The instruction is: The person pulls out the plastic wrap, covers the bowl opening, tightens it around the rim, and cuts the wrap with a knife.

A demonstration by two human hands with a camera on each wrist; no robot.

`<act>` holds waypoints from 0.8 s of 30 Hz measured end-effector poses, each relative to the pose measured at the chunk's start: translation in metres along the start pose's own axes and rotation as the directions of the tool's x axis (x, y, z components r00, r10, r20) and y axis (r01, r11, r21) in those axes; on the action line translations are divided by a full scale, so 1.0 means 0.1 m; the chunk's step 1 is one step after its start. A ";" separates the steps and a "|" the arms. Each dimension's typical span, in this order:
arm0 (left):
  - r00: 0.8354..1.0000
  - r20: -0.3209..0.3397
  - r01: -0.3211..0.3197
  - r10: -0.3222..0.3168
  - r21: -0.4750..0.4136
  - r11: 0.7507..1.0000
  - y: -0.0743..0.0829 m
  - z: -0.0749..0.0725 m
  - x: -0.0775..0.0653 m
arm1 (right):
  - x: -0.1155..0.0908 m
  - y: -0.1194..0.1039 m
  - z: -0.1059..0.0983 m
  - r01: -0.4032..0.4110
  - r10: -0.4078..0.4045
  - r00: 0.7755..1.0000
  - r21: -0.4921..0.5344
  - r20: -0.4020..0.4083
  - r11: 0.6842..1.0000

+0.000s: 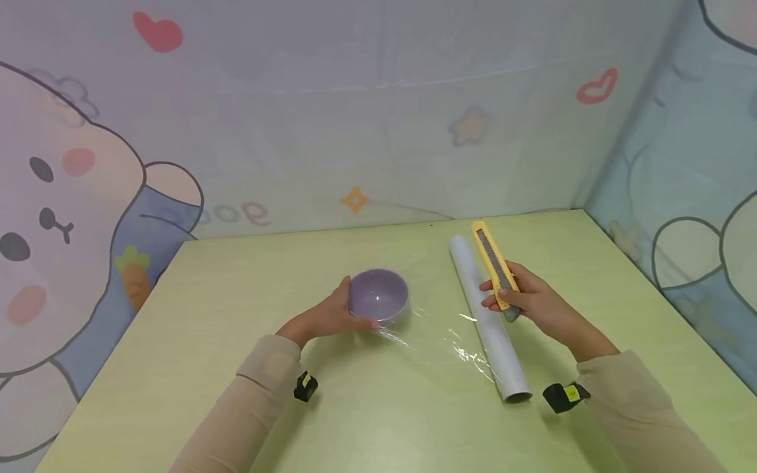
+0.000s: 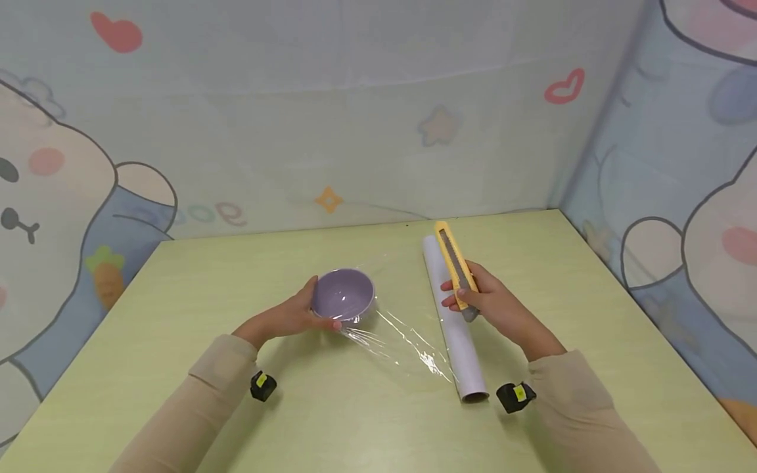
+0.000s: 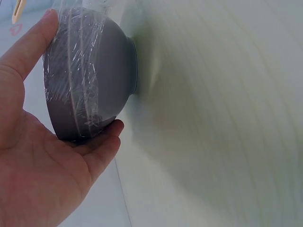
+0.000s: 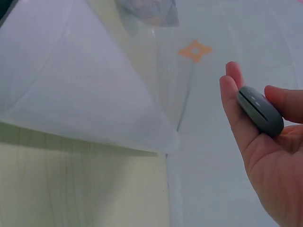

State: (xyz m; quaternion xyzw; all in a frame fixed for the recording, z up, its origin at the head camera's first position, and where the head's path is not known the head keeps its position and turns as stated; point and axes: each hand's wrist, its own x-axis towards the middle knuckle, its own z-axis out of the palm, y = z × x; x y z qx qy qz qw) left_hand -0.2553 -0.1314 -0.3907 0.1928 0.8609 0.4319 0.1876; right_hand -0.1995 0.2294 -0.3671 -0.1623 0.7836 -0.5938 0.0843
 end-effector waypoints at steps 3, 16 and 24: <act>1.000 0.002 -0.003 0.003 0.005 1.000 -0.01 0.00 0.00 | -0.01 -0.02 0.02 0.018 -0.019 1.000 -0.007 -0.011 1.000; 1.000 0.011 -0.016 0.016 -0.004 1.000 -0.01 -0.01 0.02 | 0.00 -0.06 0.12 -0.134 0.068 0.965 -0.252 -0.254 0.958; 1.000 0.005 -0.006 0.006 0.019 1.000 0.02 -0.02 0.01 | -0.01 -0.03 0.17 -0.265 0.094 0.909 -0.387 -0.407 0.883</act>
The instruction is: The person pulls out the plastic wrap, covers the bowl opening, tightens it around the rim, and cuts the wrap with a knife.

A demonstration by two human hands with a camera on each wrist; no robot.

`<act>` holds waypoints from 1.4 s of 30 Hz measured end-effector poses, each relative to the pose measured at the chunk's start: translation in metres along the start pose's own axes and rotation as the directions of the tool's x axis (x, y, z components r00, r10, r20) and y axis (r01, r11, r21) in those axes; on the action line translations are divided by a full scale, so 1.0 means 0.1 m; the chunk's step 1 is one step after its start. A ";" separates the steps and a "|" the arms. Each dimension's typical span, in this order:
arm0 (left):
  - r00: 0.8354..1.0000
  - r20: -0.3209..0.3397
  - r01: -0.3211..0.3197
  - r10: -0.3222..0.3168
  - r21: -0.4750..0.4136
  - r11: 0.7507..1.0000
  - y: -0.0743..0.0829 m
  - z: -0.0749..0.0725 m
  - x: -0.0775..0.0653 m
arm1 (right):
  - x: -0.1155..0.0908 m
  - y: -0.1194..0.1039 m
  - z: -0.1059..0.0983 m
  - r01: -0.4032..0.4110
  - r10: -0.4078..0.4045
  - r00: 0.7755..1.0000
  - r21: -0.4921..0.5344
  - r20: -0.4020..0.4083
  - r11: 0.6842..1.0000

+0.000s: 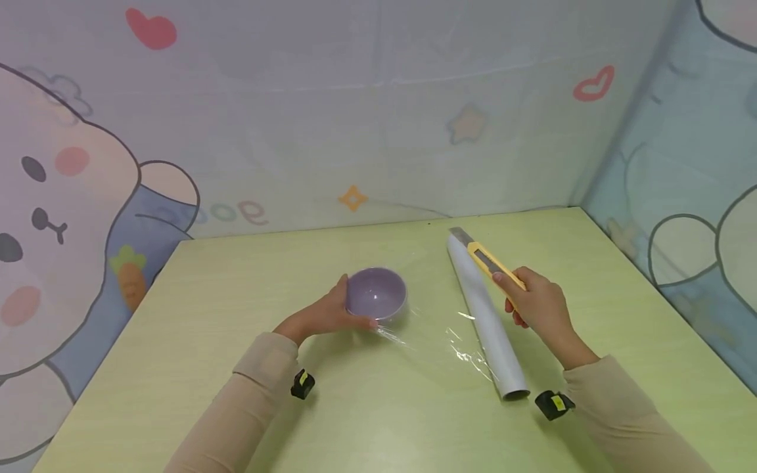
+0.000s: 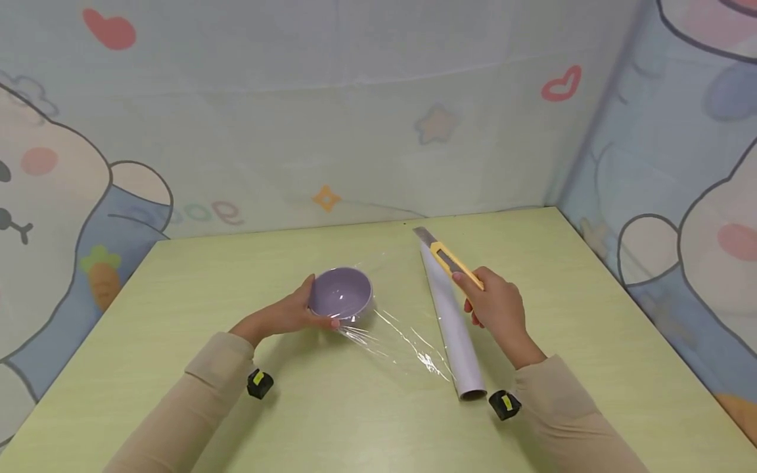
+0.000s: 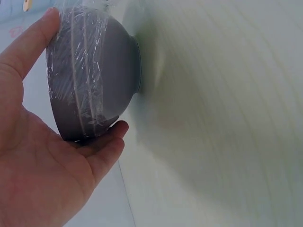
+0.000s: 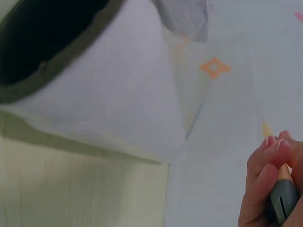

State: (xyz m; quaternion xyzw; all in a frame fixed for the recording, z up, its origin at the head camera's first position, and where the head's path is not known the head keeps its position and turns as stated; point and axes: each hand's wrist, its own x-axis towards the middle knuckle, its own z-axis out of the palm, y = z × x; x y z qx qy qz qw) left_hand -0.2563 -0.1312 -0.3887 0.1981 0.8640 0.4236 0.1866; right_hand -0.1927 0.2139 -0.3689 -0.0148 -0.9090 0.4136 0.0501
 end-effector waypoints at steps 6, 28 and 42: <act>1.000 -0.004 0.020 -0.020 0.015 1.000 0.05 0.00 0.01 | 0.02 0.06 -0.02 -0.011 0.009 1.000 -0.074 -0.022 0.997; 0.988 0.076 0.078 -0.137 0.523 0.849 0.77 -0.16 0.80 | 0.05 -0.04 -0.03 -0.099 0.069 0.973 0.129 0.222 0.987; 0.978 0.126 0.016 -0.167 0.751 0.660 -0.42 0.00 2.62 | 0.11 -0.25 0.10 -0.150 0.107 0.950 0.128 0.294 0.980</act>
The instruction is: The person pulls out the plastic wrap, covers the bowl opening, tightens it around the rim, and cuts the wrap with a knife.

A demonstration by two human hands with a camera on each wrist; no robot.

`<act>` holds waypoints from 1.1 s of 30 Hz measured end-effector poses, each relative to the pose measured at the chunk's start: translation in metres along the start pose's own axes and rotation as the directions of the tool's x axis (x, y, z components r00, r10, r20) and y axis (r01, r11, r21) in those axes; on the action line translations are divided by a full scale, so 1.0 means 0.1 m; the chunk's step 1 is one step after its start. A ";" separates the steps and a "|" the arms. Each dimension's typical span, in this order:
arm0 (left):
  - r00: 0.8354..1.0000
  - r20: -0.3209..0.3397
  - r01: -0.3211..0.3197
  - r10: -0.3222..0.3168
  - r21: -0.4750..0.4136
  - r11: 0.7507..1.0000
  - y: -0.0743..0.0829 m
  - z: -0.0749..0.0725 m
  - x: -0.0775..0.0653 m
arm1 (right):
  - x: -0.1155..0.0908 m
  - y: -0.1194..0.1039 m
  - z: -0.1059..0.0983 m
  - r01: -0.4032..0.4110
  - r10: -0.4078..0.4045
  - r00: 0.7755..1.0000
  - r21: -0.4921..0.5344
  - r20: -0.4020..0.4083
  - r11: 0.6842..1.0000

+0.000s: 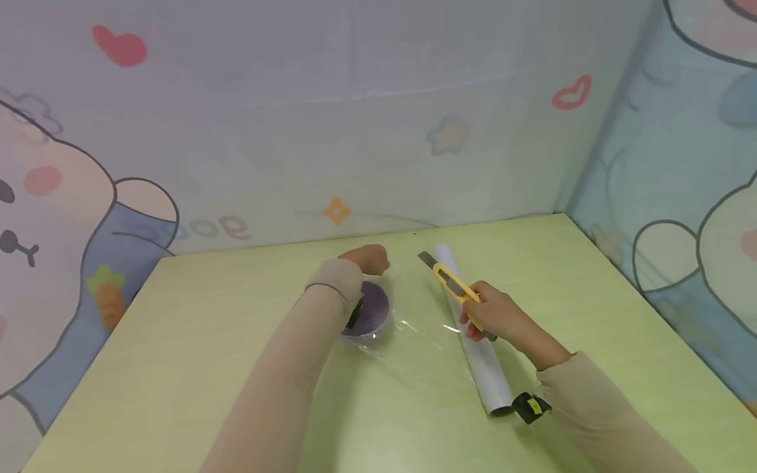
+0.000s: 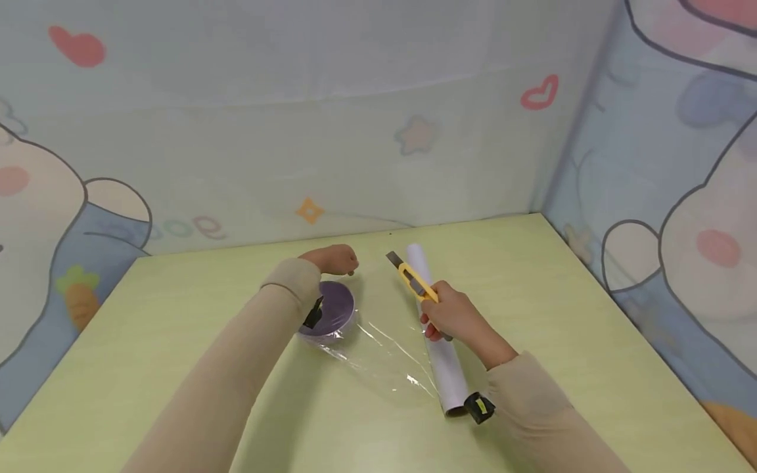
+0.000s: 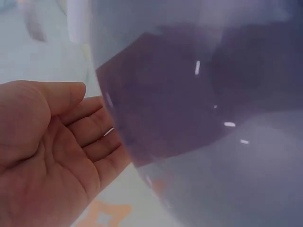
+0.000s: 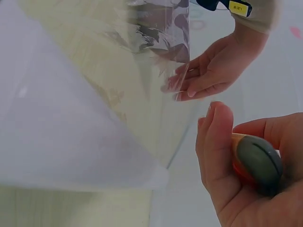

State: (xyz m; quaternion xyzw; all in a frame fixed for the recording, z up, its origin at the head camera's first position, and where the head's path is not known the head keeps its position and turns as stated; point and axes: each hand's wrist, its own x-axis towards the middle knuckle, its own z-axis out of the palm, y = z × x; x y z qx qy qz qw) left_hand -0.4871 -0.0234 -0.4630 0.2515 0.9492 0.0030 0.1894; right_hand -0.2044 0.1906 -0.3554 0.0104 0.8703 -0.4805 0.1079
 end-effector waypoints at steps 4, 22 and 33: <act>0.998 0.054 -0.024 0.024 -0.008 1.000 -0.01 0.05 0.12 | 0.08 -0.06 0.03 0.001 -0.001 1.000 -0.034 0.000 0.999; 0.991 0.035 0.132 -0.129 -0.110 0.985 0.59 -0.41 -0.82 | 0.43 -0.37 0.19 -0.017 0.024 1.000 -0.298 0.020 0.955; 0.987 0.003 0.158 -0.159 -0.151 0.976 0.85 -0.62 -1.34 | 0.46 -0.41 0.29 0.012 -0.001 0.999 -0.353 0.032 0.935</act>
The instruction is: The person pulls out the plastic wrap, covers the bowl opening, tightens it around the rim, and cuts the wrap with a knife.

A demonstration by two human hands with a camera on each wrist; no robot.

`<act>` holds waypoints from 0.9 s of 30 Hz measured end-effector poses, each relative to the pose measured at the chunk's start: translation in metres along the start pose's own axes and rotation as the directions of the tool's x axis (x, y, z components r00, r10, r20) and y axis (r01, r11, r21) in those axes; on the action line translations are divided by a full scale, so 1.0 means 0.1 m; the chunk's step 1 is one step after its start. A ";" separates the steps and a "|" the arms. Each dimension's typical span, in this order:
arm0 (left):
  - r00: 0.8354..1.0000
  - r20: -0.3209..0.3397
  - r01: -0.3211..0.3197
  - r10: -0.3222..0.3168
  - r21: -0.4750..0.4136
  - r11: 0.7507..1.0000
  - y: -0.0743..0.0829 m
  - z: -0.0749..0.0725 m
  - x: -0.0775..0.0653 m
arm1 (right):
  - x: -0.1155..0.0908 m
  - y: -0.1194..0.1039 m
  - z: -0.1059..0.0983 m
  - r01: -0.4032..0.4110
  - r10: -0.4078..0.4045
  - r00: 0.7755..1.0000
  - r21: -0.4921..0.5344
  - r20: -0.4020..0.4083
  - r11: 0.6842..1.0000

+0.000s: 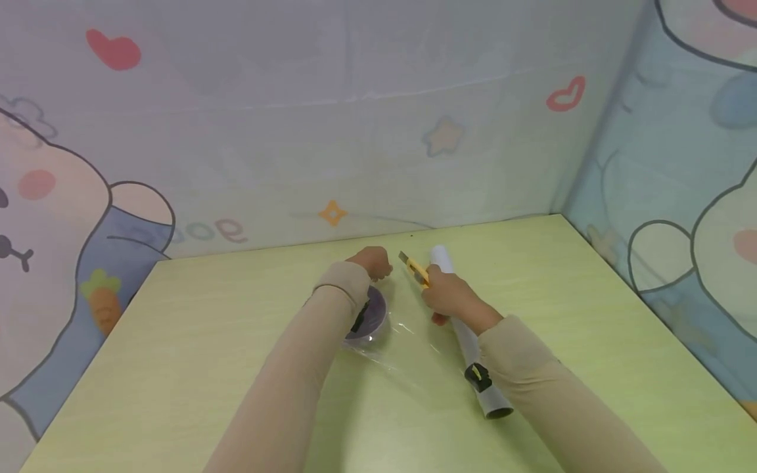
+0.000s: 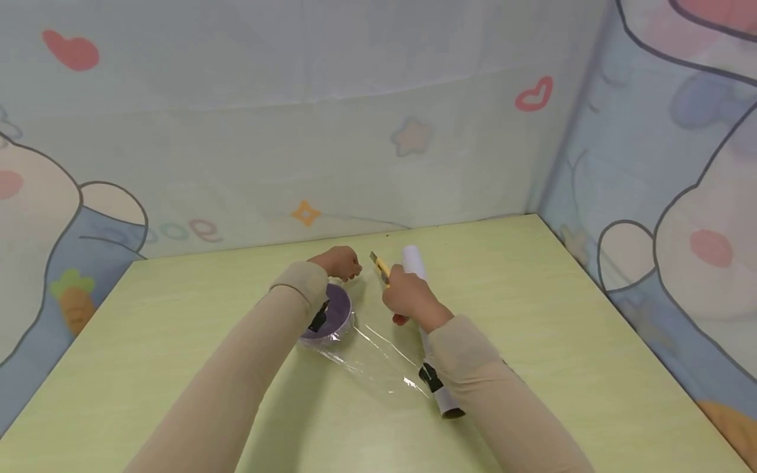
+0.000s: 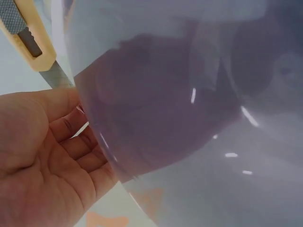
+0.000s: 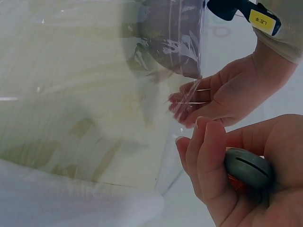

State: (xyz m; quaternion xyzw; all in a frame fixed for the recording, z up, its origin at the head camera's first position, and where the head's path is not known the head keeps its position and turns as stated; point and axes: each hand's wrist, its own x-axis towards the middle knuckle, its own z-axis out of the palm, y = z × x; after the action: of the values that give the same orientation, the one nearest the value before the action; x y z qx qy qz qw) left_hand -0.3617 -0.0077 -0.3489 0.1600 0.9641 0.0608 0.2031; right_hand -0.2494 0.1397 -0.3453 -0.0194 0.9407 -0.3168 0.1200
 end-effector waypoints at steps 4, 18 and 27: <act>1.000 0.000 0.005 -0.005 -0.035 0.999 0.02 -0.02 -0.03 | 0.00 -0.03 0.03 0.019 -0.019 1.000 -0.005 -0.006 1.000; 0.999 -0.045 -0.005 0.005 0.020 1.000 0.05 0.03 0.03 | -0.05 -0.05 0.13 0.055 -0.055 0.998 -0.005 -0.003 0.998; 0.998 -0.069 -0.004 0.007 0.054 0.999 0.04 0.06 0.07 | -0.04 0.00 0.17 0.028 -0.029 1.000 -0.205 -0.001 0.978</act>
State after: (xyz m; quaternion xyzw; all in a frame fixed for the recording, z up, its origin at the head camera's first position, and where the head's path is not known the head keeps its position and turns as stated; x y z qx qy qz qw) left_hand -0.3647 -0.0011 -0.3561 0.1659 0.9714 0.0410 0.1650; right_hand -0.2413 0.1301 -0.3579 -0.0446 0.9681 -0.2201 0.1112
